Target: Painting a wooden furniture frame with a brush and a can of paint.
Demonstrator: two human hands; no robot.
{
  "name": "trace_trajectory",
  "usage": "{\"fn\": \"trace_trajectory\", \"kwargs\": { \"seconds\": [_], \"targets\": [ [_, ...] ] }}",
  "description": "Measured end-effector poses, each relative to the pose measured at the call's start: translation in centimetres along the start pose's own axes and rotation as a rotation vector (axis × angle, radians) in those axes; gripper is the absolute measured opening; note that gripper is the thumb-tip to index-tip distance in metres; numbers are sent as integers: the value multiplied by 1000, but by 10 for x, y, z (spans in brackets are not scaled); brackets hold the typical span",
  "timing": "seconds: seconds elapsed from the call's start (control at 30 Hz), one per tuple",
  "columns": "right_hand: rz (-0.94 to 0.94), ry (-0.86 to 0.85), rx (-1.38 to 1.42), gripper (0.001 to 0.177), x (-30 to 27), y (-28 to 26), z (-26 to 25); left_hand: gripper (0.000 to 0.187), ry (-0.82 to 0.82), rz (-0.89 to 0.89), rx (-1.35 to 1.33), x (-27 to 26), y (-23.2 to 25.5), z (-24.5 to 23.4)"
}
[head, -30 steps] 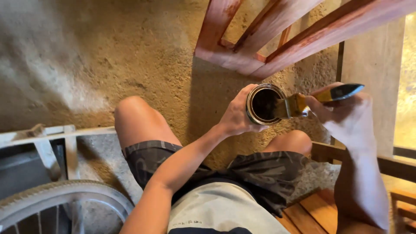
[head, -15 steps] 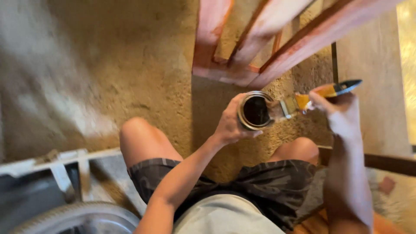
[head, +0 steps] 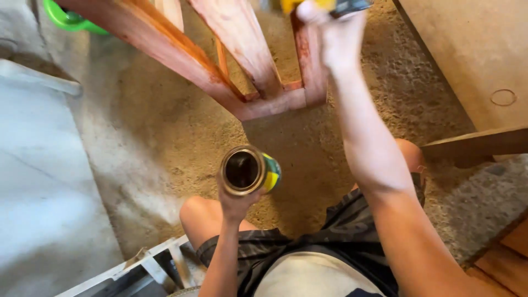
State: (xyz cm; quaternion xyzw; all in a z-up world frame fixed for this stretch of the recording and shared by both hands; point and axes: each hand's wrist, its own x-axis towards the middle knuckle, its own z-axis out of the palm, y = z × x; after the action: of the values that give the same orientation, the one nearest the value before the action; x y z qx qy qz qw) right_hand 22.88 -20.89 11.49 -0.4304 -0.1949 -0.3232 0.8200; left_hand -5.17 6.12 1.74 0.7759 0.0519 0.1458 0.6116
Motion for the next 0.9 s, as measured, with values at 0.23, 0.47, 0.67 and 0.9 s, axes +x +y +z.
{"fn": "trace_trajectory", "kwargs": {
  "seconds": [0.23,0.47,0.67,0.9],
  "targets": [
    [305,74,10,25,-18,23,-18,87,73,-44,63,-13,-1,-25],
    [529,74,-314,19,-79,81,-65,83,21,-26,-15,-28,8,-32],
    [247,72,72,20,-56,50,-30,91,49,-17,0,-22,8,-27],
    [709,380,-73,26,-152,133,-105,93,8,-46,26,-23,11,-26]
  ]
}}
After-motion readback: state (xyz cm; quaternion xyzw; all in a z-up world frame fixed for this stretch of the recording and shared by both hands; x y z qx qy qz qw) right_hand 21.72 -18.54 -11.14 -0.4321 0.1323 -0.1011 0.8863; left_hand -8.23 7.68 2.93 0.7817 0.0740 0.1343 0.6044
